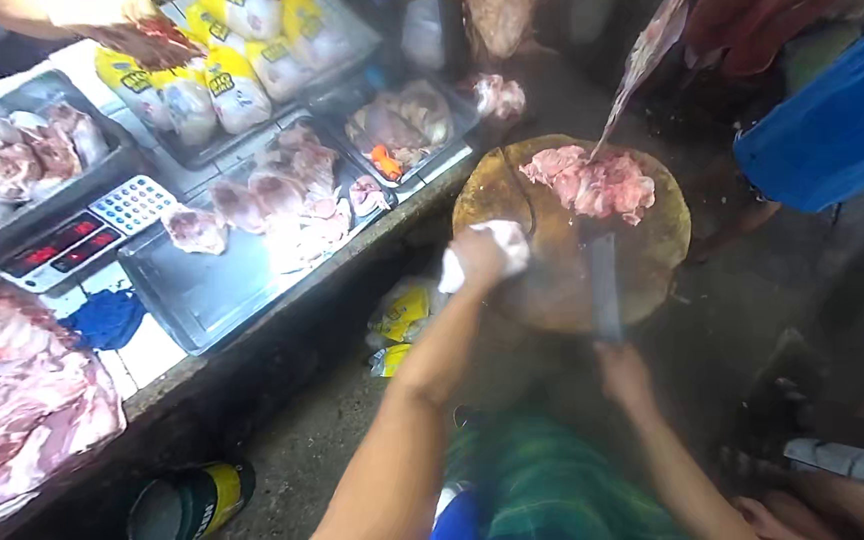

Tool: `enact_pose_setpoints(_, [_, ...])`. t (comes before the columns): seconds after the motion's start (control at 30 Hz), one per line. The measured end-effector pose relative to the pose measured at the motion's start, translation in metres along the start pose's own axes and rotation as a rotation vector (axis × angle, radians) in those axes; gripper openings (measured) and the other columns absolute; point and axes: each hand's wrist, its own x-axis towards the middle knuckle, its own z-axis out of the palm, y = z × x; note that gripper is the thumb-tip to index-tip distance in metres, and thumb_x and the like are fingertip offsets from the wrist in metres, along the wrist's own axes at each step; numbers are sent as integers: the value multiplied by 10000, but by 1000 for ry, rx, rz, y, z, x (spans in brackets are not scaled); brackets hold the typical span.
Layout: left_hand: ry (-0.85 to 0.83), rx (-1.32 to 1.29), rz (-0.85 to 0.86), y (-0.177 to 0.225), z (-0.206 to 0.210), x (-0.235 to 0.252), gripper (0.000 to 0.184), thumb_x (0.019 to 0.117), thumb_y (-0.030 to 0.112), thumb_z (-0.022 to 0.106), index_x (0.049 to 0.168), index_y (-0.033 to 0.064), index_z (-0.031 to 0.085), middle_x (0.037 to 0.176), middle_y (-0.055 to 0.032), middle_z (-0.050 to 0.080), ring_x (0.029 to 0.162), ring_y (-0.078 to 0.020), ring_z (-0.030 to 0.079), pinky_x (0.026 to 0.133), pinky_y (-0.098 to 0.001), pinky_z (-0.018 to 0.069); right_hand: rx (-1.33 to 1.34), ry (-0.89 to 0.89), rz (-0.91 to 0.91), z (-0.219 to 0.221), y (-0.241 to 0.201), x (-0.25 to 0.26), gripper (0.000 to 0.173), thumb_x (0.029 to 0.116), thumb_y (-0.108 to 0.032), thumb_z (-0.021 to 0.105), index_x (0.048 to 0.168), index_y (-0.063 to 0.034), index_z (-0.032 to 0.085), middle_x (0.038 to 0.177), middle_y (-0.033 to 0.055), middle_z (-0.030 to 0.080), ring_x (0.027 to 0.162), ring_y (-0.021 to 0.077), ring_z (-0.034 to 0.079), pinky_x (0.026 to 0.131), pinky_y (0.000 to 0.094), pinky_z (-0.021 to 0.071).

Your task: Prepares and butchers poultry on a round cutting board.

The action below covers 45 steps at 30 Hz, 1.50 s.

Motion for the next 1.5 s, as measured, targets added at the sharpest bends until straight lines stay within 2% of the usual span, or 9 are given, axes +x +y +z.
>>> enact_pose_setpoints(0.23, [189,-137,-293,-131,-64,5,483,834,278,696,1213,-16,637,1202,-245,666,1194,-416,617,1029,-662,426,8,21,-43,4,8,4,712,1023,-592,526,1476,-46,466,963,198,682,712,318,689,671,533,591])
enact_pose_setpoints(0.37, [104,-93,-95,-68,-79,-62,472,849,268,732,1236,4,671,1209,-245,670,1187,-436,611,1033,-662,429,-18,20,-45,4,9,1,672,1018,-599,530,1406,-50,513,887,179,673,657,307,673,636,528,586])
enact_pose_setpoints(0.63, [12,-79,317,35,29,-101,391,809,223,763,1189,145,712,1209,-139,659,1137,-335,619,968,-530,496,-80,28,-42,2,-8,-7,619,1035,-573,518,1363,-48,523,856,172,654,597,284,646,575,498,574])
enact_pose_setpoints(0.83, [35,-109,-8,-87,-1,-44,491,844,257,715,1321,148,674,1369,-198,615,1276,-439,549,1036,-718,386,-94,16,-32,-2,-12,-9,628,1027,-584,524,1344,-42,529,888,177,654,641,291,659,607,498,578])
enact_pose_setpoints(0.93, [162,-517,-57,-177,-28,-35,487,835,146,691,1315,70,658,1315,-158,658,1252,-322,605,1056,-607,482,-52,23,-56,-3,-5,-4,645,1016,-600,532,1352,-49,534,888,175,664,644,297,660,603,505,576])
enact_pose_setpoints(1.13, [361,-1293,-151,-217,-45,-65,408,1026,169,569,1412,36,547,1255,-129,689,1107,-205,684,966,-440,580,-18,0,-73,-2,5,-2,651,1014,-607,533,1337,-42,547,893,193,665,636,311,658,600,535,571])
enact_pose_setpoints(1.3, [306,-953,-169,-203,-42,-54,346,999,151,563,1321,39,618,1189,-134,707,1066,-203,693,930,-468,583,-21,-31,-81,-8,7,0,668,1024,-601,513,1383,-38,520,945,200,666,674,314,667,631,520,581])
enact_pose_setpoints(1.4, [182,-602,-136,-143,-68,-42,424,821,90,653,1241,36,655,1131,-190,710,1070,-327,688,901,-612,547,44,-76,-83,-12,9,10,667,1015,-612,523,1381,-54,518,910,176,657,626,284,648,598,493,576])
enact_pose_setpoints(1.5, [-14,-205,45,-50,-75,-31,452,814,188,728,1243,57,675,1157,-225,706,1119,-433,659,958,-713,475,171,-149,-57,-20,16,15,630,1015,-601,540,1343,-62,537,792,113,633,544,227,611,523,430,563])
